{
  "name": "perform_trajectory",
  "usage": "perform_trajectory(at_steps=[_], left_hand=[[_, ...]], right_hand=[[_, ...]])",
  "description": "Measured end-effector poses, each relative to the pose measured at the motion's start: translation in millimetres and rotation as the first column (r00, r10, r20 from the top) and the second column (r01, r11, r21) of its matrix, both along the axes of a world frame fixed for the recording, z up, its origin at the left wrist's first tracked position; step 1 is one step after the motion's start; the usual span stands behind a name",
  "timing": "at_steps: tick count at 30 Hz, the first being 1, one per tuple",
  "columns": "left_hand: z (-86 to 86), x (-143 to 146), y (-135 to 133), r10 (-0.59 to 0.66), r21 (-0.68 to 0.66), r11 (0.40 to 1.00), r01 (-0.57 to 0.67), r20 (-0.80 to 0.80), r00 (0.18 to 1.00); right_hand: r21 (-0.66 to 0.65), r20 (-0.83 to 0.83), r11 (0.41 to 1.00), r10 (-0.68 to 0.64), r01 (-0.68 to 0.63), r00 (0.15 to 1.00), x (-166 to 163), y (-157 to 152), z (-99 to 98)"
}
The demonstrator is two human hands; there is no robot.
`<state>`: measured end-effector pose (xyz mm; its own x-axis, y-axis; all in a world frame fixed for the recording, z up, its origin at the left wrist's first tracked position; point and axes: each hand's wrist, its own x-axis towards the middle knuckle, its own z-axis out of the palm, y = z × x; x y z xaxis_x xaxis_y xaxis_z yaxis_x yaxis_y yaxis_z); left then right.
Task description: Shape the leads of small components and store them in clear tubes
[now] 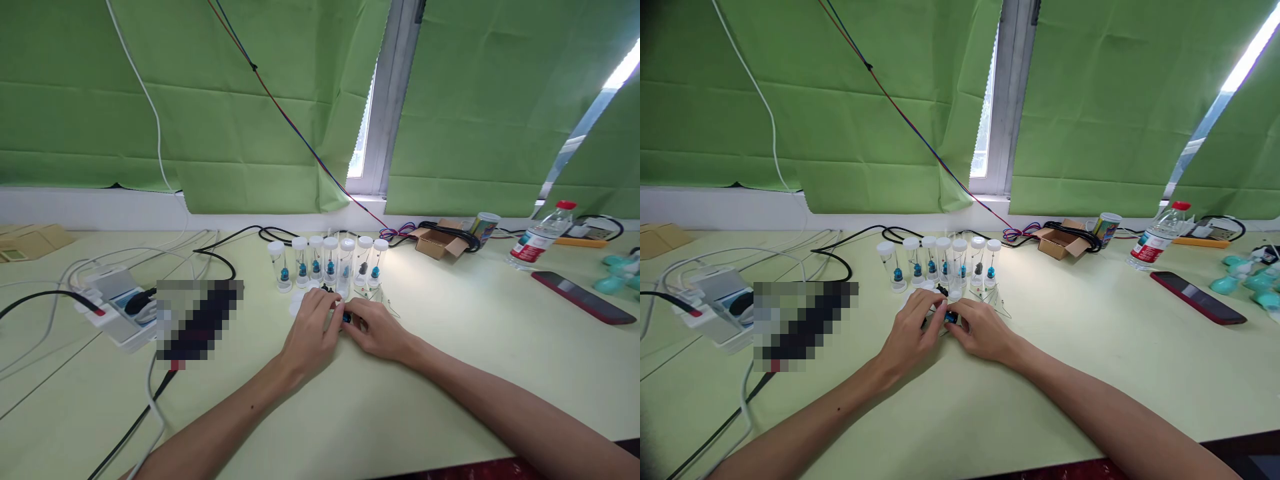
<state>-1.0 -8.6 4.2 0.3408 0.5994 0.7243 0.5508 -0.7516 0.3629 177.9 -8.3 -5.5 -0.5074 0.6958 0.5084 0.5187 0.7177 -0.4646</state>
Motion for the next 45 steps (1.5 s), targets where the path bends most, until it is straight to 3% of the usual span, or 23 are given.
perform_trajectory(at_steps=[4,7,11,14,21,37,45], left_hand=[[2.9,0.4,-3.5,-0.002,0.04,0.999,-0.002,0.092,0.996],[6.9,0.2,-4.9,0.09,0.018,0.995,-0.095,0.198,0.976],[10.1,-0.3,-2.8,0.232,-0.11,0.972,-0.207,0.32,0.919],[9.4,-0.3,-1.8,0.276,-0.252,0.946,-0.203,0.305,0.911],[5.6,1.0,-3.4,0.194,-0.381,0.918,-0.106,0.2,0.96],[7.1,1.8,-4.2,0.159,-0.397,0.915,-0.07,0.195,0.968],[3.9,1.0,-2.2,0.146,-0.368,0.927,-0.07,0.182,0.972]], right_hand=[[-0.009,-0.011,1.0,-0.009,0.009,1.0,0.2,-0.6,0.1],[-0.001,-0.038,0.998,-0.068,0.068,0.997,0.2,0.2,-0.4],[0.01,-0.116,0.984,-0.173,0.176,0.978,-0.2,2.5,-2.7],[0.027,-0.181,0.971,-0.228,0.237,0.957,-0.7,3.4,-3.2],[0.04,-0.237,0.966,-0.238,0.254,0.942,-2.1,2.4,-0.4],[-0.05,-0.058,0.977,-0.21,0.207,0.976,-0.5,2.8,-0.4],[-0.079,-0.08,0.987,-0.147,0.141,0.986,0.2,5.0,-3.3]])
